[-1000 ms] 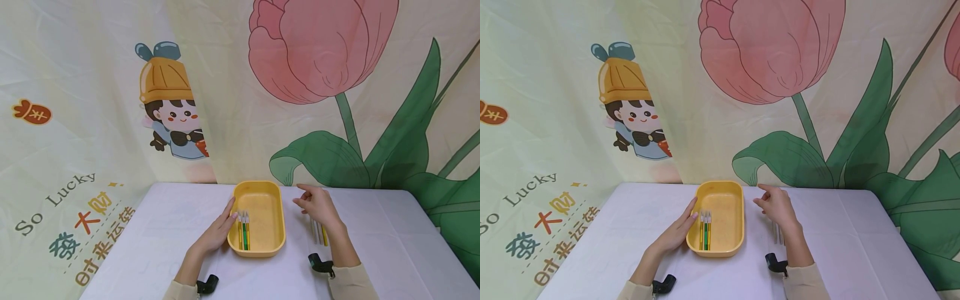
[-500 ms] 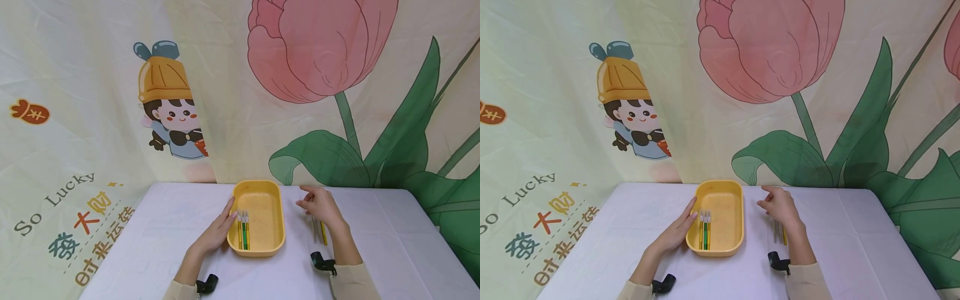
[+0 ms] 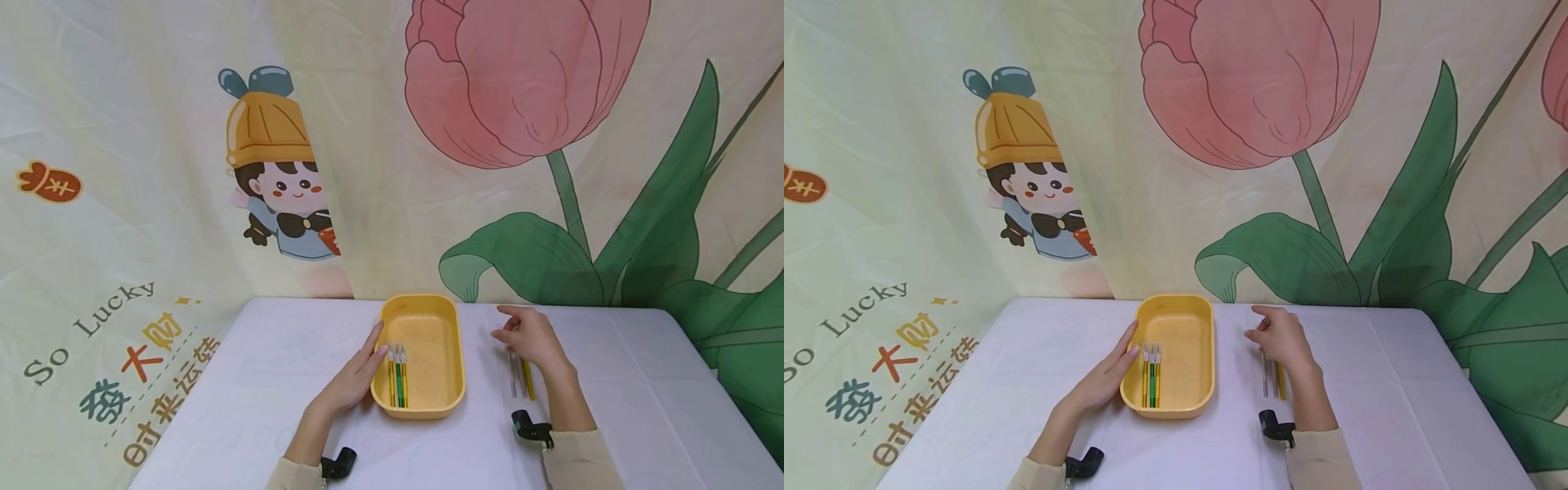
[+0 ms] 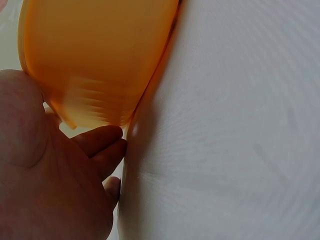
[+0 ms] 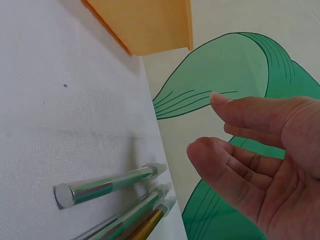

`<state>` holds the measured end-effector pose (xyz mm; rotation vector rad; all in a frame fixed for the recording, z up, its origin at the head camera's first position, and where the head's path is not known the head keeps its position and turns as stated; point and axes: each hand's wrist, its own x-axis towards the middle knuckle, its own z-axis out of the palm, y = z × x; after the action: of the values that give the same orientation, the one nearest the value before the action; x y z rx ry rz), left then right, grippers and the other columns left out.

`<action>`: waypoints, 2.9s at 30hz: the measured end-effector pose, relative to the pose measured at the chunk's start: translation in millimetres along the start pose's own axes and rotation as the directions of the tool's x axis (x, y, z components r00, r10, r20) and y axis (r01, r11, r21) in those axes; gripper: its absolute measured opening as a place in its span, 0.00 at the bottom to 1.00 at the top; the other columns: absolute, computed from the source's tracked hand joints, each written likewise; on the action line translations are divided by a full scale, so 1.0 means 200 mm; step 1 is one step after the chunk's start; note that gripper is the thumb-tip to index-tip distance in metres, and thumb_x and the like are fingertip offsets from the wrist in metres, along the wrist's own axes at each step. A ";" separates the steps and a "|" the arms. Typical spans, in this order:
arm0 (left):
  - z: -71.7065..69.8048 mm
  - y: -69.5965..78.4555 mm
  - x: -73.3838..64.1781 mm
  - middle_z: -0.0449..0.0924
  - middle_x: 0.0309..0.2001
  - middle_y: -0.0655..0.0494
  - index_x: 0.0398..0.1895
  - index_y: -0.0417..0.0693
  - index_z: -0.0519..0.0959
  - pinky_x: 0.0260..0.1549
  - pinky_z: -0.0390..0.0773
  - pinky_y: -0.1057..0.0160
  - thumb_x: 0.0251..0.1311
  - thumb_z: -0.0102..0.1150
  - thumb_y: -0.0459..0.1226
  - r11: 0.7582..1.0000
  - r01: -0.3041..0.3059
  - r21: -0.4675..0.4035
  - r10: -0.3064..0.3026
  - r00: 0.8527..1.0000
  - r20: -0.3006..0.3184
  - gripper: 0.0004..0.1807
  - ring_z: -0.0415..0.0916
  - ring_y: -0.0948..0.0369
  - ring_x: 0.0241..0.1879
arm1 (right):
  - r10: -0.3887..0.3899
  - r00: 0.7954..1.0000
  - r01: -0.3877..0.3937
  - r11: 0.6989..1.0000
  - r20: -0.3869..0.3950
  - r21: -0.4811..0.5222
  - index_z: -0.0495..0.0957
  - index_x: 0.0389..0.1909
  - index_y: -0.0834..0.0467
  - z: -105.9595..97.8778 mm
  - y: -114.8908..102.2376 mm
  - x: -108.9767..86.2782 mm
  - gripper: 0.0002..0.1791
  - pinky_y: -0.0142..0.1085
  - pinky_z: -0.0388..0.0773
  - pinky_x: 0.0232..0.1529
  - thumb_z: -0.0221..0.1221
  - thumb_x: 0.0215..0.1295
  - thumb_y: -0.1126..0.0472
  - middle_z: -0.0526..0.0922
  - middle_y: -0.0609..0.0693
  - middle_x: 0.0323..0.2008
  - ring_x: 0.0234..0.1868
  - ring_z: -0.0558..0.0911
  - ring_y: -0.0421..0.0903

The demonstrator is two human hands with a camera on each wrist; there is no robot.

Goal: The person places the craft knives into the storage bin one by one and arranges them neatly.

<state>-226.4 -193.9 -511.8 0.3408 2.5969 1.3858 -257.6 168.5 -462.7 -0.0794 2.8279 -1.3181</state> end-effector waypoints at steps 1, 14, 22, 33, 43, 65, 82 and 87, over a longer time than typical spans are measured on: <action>0.00 0.00 0.00 0.46 0.84 0.63 0.85 0.75 0.42 0.81 0.48 0.43 0.82 0.35 0.58 1.000 0.000 0.001 0.000 1.000 0.000 0.33 0.46 0.54 0.83 | 0.007 1.000 -0.007 1.000 0.001 0.000 0.74 0.71 0.62 0.00 0.00 0.00 0.33 0.34 0.82 0.30 0.70 0.66 0.61 0.81 0.56 0.35 0.26 0.82 0.50; 0.00 0.00 0.00 0.44 0.84 0.65 0.85 0.72 0.42 0.81 0.47 0.44 0.83 0.35 0.55 1.000 -0.018 -0.009 0.018 1.000 0.004 0.33 0.44 0.55 0.83 | 0.051 0.998 -0.049 0.998 0.044 -0.041 0.75 0.70 0.63 -0.01 0.05 0.02 0.32 0.36 0.77 0.27 0.70 0.65 0.63 0.81 0.54 0.32 0.26 0.82 0.50; 0.00 0.00 0.00 0.43 0.84 0.66 0.85 0.72 0.42 0.81 0.47 0.45 0.83 0.35 0.56 1.000 -0.016 0.001 0.016 1.000 0.005 0.33 0.44 0.56 0.83 | 0.059 0.996 -0.055 0.997 0.073 -0.050 0.76 0.68 0.64 -0.01 0.08 0.01 0.31 0.36 0.76 0.27 0.70 0.65 0.64 0.81 0.54 0.30 0.25 0.81 0.48; 0.00 0.00 0.00 0.45 0.84 0.64 0.85 0.74 0.42 0.81 0.48 0.44 0.83 0.35 0.57 1.000 -0.001 0.005 0.001 1.000 0.000 0.33 0.46 0.54 0.83 | 0.066 0.992 -0.057 0.994 0.107 -0.088 0.79 0.64 0.66 -0.01 0.09 0.01 0.28 0.34 0.75 0.25 0.71 0.63 0.66 0.81 0.53 0.27 0.24 0.80 0.47; 0.00 0.00 0.00 0.45 0.84 0.65 0.85 0.74 0.42 0.81 0.47 0.44 0.83 0.36 0.56 1.000 0.003 -0.006 -0.003 1.000 0.004 0.33 0.45 0.55 0.83 | 0.083 0.988 -0.069 0.992 0.131 -0.107 0.83 0.58 0.66 0.01 0.10 0.00 0.23 0.34 0.79 0.27 0.72 0.61 0.68 0.82 0.54 0.31 0.24 0.82 0.46; 0.00 0.01 0.00 0.46 0.85 0.60 0.85 0.73 0.42 0.81 0.48 0.42 0.83 0.36 0.57 1.000 -0.005 -0.003 0.005 1.000 0.002 0.34 0.46 0.52 0.83 | 0.089 0.982 -0.067 0.989 0.169 -0.129 0.85 0.54 0.67 0.07 0.09 0.01 0.23 0.34 0.80 0.25 0.73 0.56 0.71 0.82 0.53 0.29 0.21 0.81 0.44; -0.01 0.00 0.01 0.47 0.84 0.62 0.85 0.74 0.42 0.81 0.48 0.44 0.82 0.36 0.58 1.000 -0.003 -0.005 0.003 1.000 0.001 0.34 0.47 0.53 0.83 | 0.107 0.976 -0.077 0.983 0.188 -0.165 0.86 0.55 0.64 0.11 0.05 0.01 0.22 0.35 0.82 0.25 0.72 0.57 0.70 0.83 0.52 0.28 0.22 0.81 0.45; 0.00 0.01 0.00 0.46 0.84 0.61 0.85 0.73 0.42 0.81 0.48 0.43 0.82 0.36 0.58 1.000 0.003 -0.005 -0.003 1.000 0.002 0.34 0.46 0.53 0.83 | 0.112 0.976 -0.083 0.984 0.188 -0.155 0.85 0.56 0.65 0.12 0.05 0.00 0.22 0.35 0.83 0.25 0.71 0.58 0.71 0.84 0.52 0.27 0.21 0.82 0.45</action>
<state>-226.3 -193.5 -509.7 0.3373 2.5915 1.3896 -257.3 157.7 -485.7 -0.0668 2.7178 -1.0211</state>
